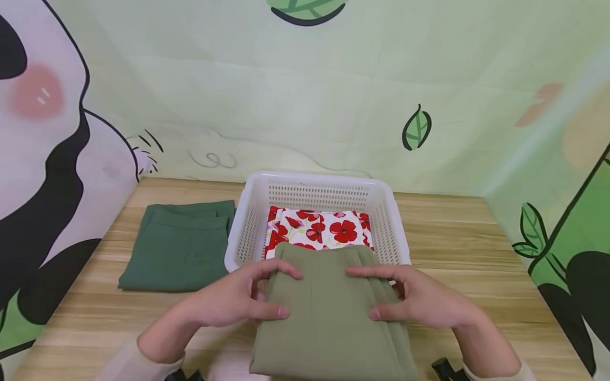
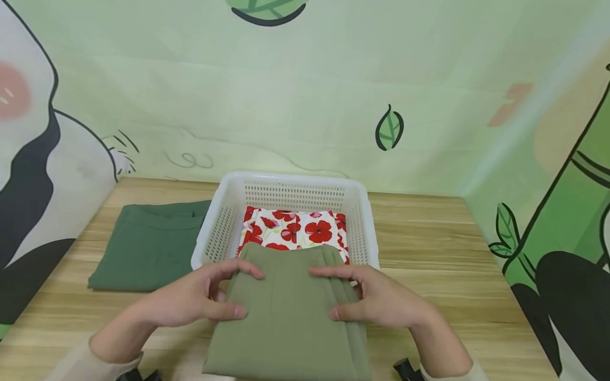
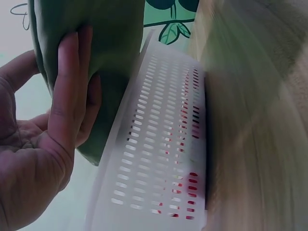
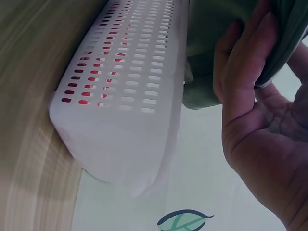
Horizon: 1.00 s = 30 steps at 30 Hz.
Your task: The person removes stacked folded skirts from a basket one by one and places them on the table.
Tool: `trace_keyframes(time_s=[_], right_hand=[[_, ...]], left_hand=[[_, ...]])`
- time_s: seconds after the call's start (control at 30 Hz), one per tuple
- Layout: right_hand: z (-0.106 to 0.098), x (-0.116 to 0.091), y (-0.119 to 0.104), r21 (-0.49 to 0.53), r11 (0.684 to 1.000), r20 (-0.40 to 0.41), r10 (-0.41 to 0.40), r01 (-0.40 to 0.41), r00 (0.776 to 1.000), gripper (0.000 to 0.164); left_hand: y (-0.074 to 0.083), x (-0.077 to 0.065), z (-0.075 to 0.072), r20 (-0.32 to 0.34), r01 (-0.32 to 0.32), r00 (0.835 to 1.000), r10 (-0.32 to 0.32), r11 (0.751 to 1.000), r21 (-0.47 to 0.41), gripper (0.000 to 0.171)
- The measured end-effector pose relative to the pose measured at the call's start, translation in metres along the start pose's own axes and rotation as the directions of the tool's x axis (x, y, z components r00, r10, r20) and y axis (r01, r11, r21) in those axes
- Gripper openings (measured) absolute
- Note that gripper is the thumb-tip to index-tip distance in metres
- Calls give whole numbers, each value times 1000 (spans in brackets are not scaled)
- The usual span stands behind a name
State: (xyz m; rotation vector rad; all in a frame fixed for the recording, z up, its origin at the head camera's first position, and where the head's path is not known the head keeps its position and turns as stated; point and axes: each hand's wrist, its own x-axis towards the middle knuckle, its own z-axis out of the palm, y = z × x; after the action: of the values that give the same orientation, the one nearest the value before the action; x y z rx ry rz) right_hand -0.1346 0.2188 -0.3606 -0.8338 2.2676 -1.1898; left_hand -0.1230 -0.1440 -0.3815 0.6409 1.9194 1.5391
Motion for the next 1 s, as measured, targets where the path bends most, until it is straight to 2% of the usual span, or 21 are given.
trace_keyframes(time_s=[0.23, 0.33, 0.6, 0.83, 1.0], right_hand=[[3, -5, 7, -4, 999, 77, -38, 39, 996, 63], [5, -6, 10, 10, 999, 111, -46, 45, 993, 61], [9, -6, 18, 132, 990, 206, -76, 49, 976, 55], [13, -6, 23, 149, 987, 247, -91, 55, 965, 50], [17, -7, 27, 109, 994, 275, -23, -7, 961, 47]], left_hand=[[-7, -6, 3, 83, 11, 997, -8, 999, -42, 51], [-10, -8, 4, 109, 8, 994, -5, 999, -31, 51], [-22, -9, 10, 143, 11, 990, -4, 999, -53, 49], [-34, -10, 16, 166, 45, 986, -30, 995, -88, 49], [-41, -10, 19, 176, 49, 984, -32, 994, -93, 47]])
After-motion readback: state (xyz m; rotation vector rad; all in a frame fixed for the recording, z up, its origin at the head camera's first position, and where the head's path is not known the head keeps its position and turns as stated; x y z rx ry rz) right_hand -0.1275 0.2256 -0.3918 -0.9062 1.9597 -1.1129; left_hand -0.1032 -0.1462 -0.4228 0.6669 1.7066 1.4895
